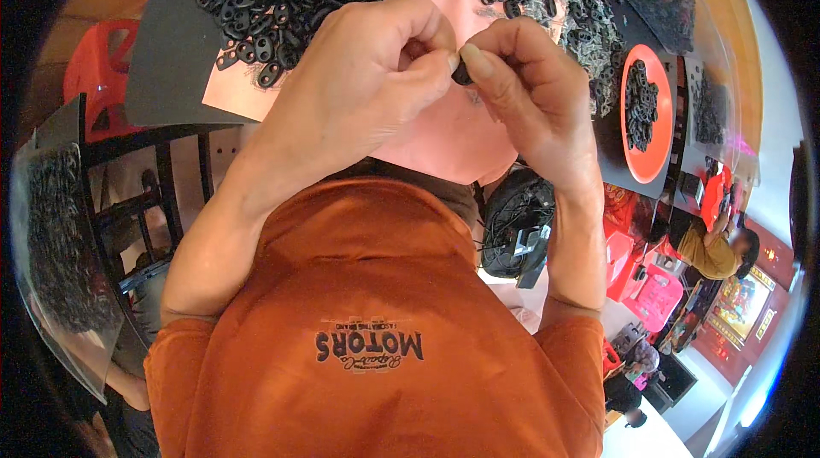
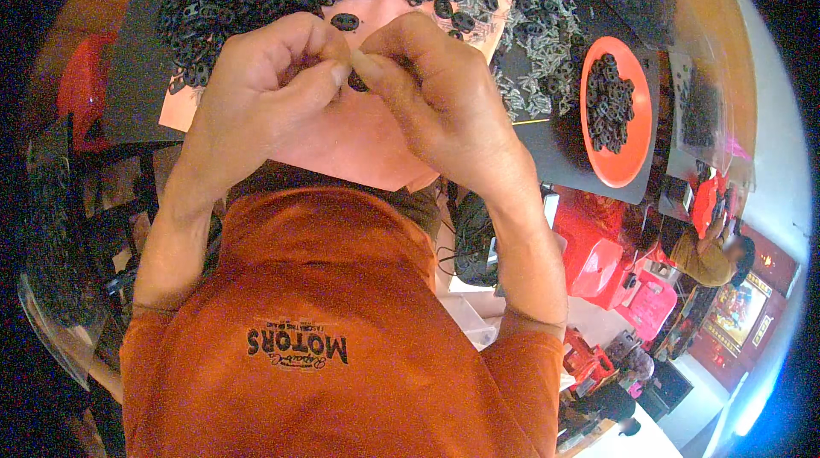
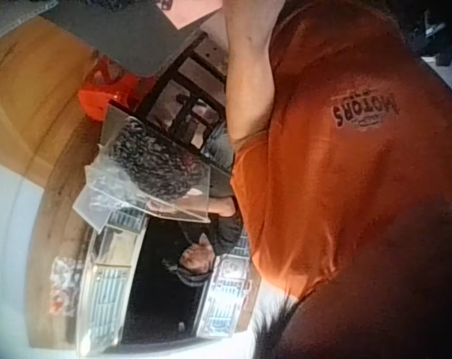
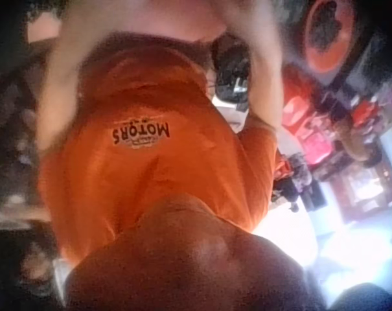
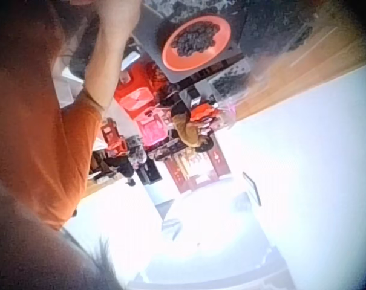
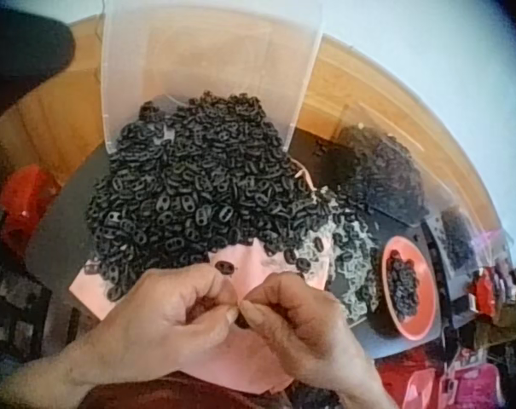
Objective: The person repeatedly picks up small black plastic rings and metal springs from a table and inserts the springs into the rings by hand. The person handles the components one at a time, performing the same insertion action continuously throughout the clip.
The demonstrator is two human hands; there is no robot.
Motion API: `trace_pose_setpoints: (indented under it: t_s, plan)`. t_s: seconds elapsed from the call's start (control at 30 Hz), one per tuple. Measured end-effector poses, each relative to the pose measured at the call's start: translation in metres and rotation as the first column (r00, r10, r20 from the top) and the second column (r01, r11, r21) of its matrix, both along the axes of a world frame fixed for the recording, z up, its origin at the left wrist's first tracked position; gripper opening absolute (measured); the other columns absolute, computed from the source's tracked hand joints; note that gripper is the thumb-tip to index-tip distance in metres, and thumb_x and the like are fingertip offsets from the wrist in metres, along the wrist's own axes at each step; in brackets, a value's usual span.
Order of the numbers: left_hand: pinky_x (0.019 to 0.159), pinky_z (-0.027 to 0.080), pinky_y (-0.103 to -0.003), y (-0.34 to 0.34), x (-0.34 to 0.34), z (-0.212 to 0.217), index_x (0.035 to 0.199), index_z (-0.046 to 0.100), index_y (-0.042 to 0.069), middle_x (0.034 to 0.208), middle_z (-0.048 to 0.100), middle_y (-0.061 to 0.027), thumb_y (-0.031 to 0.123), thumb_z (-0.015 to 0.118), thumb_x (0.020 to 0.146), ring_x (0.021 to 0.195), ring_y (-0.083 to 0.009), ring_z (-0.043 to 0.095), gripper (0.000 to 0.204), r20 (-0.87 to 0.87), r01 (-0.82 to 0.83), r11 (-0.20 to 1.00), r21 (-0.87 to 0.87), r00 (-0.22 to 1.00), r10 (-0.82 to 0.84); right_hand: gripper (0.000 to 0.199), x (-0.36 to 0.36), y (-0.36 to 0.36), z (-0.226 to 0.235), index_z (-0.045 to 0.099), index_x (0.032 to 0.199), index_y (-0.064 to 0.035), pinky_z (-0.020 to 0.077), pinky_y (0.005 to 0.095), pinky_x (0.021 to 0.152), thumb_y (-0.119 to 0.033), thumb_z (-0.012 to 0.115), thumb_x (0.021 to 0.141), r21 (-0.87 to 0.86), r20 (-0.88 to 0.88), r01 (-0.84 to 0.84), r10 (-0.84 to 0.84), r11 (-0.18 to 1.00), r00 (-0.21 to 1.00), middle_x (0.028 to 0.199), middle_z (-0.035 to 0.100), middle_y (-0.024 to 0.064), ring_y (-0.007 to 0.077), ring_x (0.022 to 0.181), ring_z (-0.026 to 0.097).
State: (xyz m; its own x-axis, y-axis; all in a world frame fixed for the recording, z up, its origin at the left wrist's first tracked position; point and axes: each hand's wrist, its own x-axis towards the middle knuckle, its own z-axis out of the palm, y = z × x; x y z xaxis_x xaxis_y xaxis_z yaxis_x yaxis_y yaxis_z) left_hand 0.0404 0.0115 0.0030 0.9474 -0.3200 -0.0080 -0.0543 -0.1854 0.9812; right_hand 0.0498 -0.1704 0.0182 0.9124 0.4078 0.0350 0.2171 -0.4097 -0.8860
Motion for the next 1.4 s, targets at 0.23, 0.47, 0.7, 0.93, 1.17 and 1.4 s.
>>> trace_pose_setpoints:
  t_s: [0.23,0.47,0.7,0.93,1.17,1.4]
  plan:
    - [0.062,0.043,-0.019,0.001,0.002,-0.002,0.086,0.056,-0.001,0.076,0.056,0.0014,0.003,0.053,0.082,0.070,-0.0037,0.051,0.006,0.051,-0.033,0.997,0.070,0.998,0.030,0.011,0.003,0.005,-0.005,0.058,0.085,0.0021,0.0447,0.0323,0.057,-0.009,0.059,0.084,-0.041,0.133,-0.021,0.026,0.999,0.991,0.075,0.059,0.0133,0.0248,0.064,0.058]
    - [0.059,0.041,-0.020,0.001,0.016,-0.002,0.082,0.056,-0.001,0.073,0.055,0.0015,0.007,0.055,0.082,0.067,-0.0049,0.049,0.008,0.053,0.024,0.990,0.142,0.998,-0.032,0.013,0.011,0.001,-0.007,0.058,0.084,0.0019,0.0434,0.0317,0.054,-0.011,0.060,0.084,-0.050,0.157,-0.019,0.027,0.999,0.987,0.071,0.058,0.0121,0.0222,0.060,0.055]
    - [0.059,0.042,-0.022,0.002,0.030,-0.008,0.079,0.055,-0.002,0.070,0.054,0.0007,0.008,0.056,0.081,0.066,-0.0058,0.049,0.011,0.046,0.073,0.995,0.065,0.996,-0.076,0.016,0.019,-0.001,-0.009,0.058,0.085,0.0013,0.0423,0.0291,0.053,-0.014,0.061,0.084,-0.031,0.068,0.025,-0.023,0.999,0.997,0.068,0.056,0.0096,0.0161,0.060,0.053]
    - [0.059,0.042,-0.022,-0.003,0.039,-0.002,0.078,0.055,-0.002,0.069,0.052,0.0019,0.009,0.056,0.082,0.066,-0.0058,0.049,0.011,0.021,0.063,0.998,0.029,0.998,-0.063,0.018,0.028,-0.002,-0.014,0.057,0.084,0.0011,0.0418,0.0271,0.054,-0.017,0.060,0.086,-0.048,0.094,0.046,-0.041,0.998,0.995,0.068,0.055,0.0076,0.0120,0.061,0.051]
    - [0.057,0.038,-0.020,0.006,0.043,0.008,0.079,0.057,0.001,0.068,0.051,0.0038,0.011,0.057,0.083,0.064,-0.0040,0.046,0.011,0.027,-0.011,0.990,0.144,1.000,0.007,0.017,0.032,-0.006,-0.012,0.057,0.086,0.0013,0.0425,0.0277,0.056,-0.015,0.058,0.086,-0.020,0.043,0.045,-0.044,0.999,0.998,0.069,0.058,0.0082,0.0128,0.062,0.052]
    - [0.055,0.046,-0.034,-0.009,0.053,0.046,0.077,0.055,-0.008,0.068,0.059,-0.0207,0.004,0.054,0.078,0.061,-0.0272,0.060,0.012,0.047,-0.071,0.932,0.356,0.997,0.058,0.021,0.038,-0.007,-0.015,0.059,0.087,0.0010,0.0425,0.0281,0.054,-0.019,0.058,0.086,-0.141,0.160,0.090,-0.067,0.986,0.985,0.066,0.057,0.0093,0.0146,0.059,0.053]
